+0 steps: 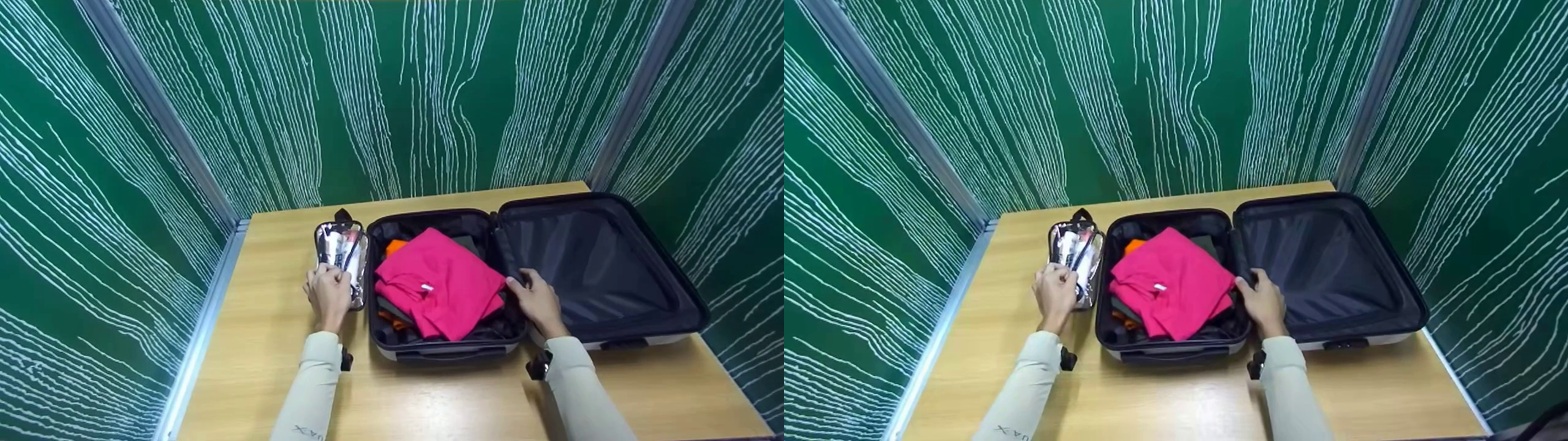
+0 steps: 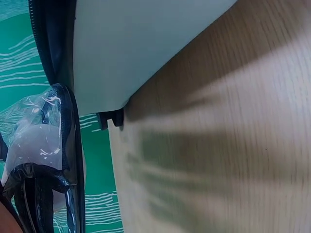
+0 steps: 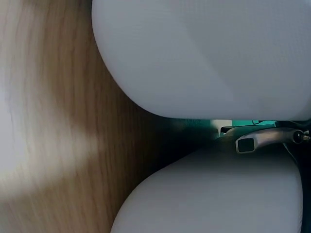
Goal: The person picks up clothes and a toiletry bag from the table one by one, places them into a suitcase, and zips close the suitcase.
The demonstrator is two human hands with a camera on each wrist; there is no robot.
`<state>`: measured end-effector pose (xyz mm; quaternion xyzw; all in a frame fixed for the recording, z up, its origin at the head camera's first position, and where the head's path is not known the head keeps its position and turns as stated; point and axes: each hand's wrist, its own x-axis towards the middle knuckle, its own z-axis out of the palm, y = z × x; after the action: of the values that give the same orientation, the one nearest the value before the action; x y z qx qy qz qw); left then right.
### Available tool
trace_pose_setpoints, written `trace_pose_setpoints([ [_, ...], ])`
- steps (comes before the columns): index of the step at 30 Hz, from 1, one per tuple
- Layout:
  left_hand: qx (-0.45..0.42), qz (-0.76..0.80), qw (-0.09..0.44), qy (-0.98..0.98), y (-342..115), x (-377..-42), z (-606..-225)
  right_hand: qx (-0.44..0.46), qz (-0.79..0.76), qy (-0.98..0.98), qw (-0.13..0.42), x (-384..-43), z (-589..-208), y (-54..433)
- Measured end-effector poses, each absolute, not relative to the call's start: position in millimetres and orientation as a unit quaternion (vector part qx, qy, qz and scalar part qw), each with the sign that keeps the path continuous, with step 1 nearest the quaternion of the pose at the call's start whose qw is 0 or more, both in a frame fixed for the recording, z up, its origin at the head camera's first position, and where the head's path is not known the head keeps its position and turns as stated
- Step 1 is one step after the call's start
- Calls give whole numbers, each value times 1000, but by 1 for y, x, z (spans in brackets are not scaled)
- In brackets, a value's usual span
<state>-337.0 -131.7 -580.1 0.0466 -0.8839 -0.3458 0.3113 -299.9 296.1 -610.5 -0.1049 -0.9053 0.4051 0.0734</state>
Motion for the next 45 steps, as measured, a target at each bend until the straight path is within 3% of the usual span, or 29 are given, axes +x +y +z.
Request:
trace_pose_setpoints([
  [29,14,-365,353,-861,-117,-337,-567,-104,403,-905,84,-300,-611,295],
  [45,15,-379,324,-866,-101,-337,-560,-111,405,-905,73,-300,-609,296],
])
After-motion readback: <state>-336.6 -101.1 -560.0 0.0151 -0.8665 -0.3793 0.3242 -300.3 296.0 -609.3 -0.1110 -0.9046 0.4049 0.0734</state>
